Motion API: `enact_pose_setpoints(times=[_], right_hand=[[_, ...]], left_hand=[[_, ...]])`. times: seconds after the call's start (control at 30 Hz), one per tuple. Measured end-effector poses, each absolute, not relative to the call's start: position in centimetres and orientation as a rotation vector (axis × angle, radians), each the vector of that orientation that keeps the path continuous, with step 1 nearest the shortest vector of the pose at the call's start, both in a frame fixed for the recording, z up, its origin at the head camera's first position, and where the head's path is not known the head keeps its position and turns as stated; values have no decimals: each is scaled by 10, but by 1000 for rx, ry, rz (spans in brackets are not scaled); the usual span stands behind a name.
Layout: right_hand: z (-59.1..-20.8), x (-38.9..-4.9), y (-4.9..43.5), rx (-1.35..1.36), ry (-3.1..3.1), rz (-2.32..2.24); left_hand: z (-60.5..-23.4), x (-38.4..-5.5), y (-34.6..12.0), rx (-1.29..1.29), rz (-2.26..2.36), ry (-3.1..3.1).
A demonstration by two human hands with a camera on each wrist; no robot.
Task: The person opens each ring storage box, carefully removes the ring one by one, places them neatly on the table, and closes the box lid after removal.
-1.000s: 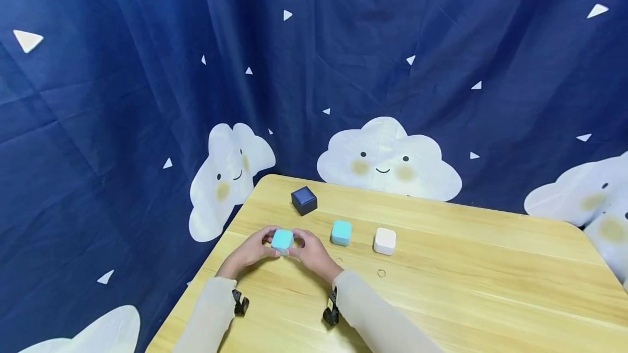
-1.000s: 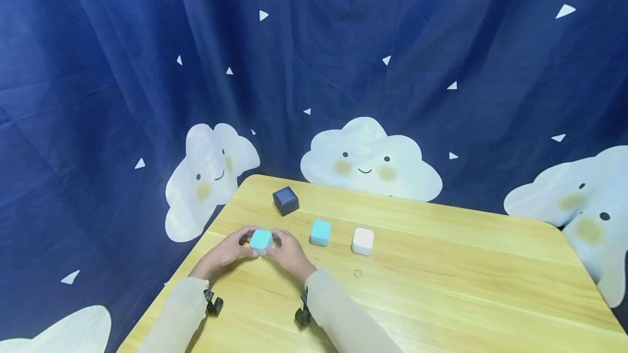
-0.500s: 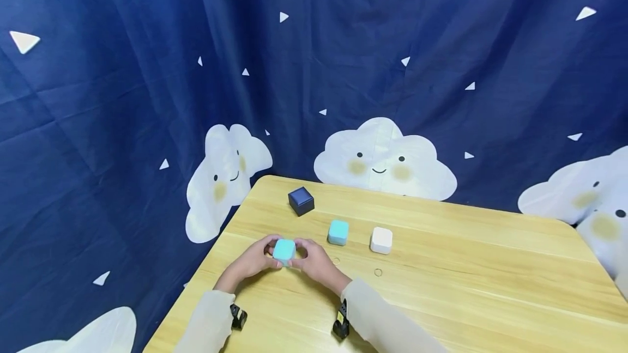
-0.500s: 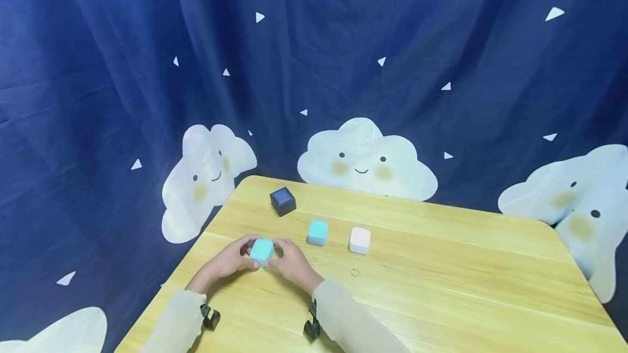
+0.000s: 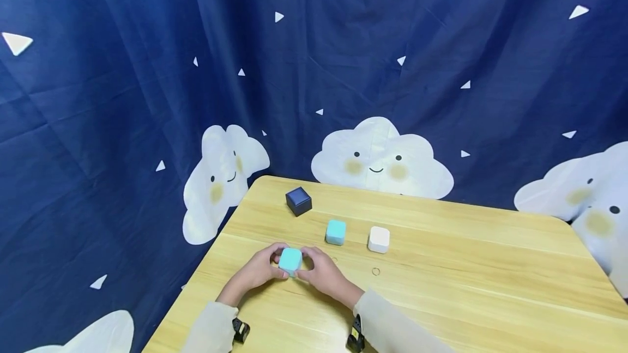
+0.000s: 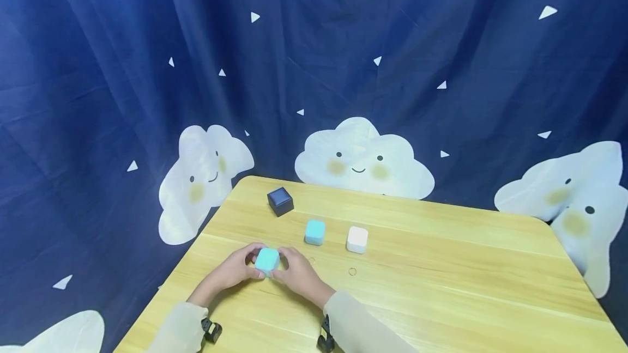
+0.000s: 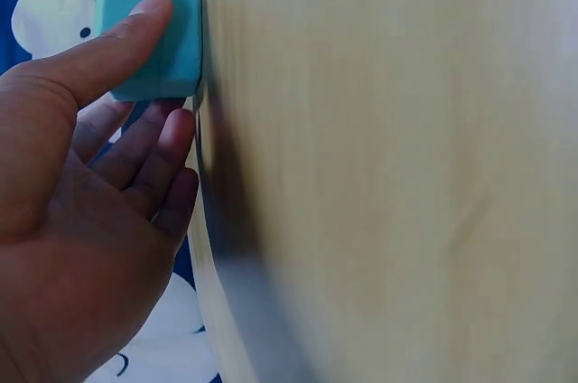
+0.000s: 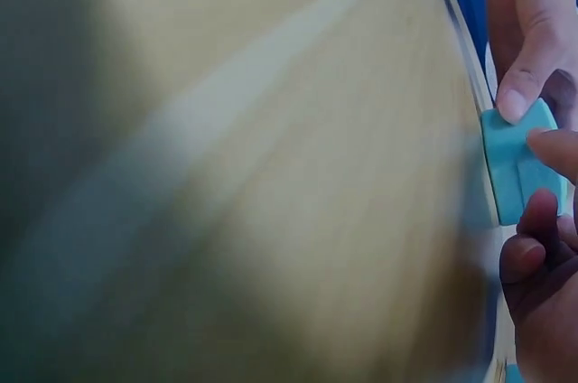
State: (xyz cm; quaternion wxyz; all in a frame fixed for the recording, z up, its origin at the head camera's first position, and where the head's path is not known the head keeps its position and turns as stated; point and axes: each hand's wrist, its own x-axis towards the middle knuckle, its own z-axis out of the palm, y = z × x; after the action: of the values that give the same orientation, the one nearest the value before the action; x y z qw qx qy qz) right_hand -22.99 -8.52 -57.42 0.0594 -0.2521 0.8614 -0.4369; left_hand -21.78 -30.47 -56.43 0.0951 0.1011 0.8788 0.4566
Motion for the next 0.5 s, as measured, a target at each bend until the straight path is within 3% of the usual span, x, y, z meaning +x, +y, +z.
enact_pose_setpoints(times=[0.5], right_hand=[[-571,-217,-53,-790,2631,-1260]], left_hand=[[-561,-208,-277,309,1255,2657]])
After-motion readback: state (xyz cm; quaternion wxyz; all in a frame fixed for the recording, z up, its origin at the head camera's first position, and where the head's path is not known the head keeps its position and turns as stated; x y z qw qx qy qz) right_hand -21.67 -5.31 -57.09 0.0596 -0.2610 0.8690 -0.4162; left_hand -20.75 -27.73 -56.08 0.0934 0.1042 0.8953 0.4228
